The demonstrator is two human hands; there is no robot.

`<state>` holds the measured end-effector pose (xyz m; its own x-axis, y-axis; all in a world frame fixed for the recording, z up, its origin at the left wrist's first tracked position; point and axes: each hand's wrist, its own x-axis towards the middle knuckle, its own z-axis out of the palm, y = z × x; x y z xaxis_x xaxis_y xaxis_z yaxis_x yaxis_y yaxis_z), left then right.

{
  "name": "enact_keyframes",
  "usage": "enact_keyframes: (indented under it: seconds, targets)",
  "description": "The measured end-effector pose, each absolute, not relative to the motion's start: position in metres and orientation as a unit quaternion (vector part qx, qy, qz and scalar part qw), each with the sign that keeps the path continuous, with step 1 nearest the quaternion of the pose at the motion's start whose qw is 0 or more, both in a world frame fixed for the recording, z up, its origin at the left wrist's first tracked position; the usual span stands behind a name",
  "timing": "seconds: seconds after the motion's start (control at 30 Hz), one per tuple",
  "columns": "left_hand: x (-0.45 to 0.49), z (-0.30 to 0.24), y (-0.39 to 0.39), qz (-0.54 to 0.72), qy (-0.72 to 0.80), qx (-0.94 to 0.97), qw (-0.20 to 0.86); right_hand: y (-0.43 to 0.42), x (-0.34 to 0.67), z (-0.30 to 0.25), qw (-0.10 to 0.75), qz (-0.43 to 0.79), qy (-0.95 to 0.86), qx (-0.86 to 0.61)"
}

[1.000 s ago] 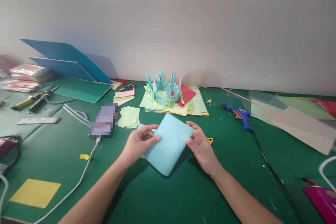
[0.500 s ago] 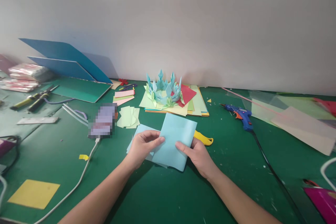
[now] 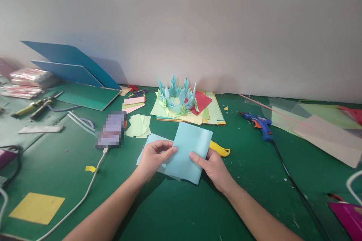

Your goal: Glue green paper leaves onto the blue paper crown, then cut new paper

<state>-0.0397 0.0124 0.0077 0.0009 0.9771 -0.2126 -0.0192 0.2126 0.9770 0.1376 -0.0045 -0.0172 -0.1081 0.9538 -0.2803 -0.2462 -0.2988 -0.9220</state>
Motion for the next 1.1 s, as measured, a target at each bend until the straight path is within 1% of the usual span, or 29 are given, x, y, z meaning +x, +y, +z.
enact_keyframes:
  seconds: [0.47,0.67,0.8,0.9,1.1]
  targets:
    - [-0.0405,0.0062,0.0134,0.438,0.549,0.451,0.552,-0.0047,0.1359,-0.0142,0.462,0.640,-0.371,-0.489]
    - [-0.0421,0.0054,0.0120,0.464,0.509,0.544,0.479,-0.0048,0.1351,-0.0147,0.465,0.640,-0.374,-0.485]
    - [-0.0440,0.0048,0.0089,0.423,0.485,0.622,0.446,-0.0046,0.1356,-0.0141,0.459,0.652,-0.363,-0.482]
    - [-0.0447,0.0058,0.0069,0.394,0.476,0.637,0.461,-0.0043,0.1357,-0.0138,0.471,0.660,-0.351,-0.468]
    - [-0.0446,0.0091,0.0065,0.377,0.485,0.594,0.520,-0.0039,0.1347,-0.0144,0.489,0.638,-0.358,-0.475]
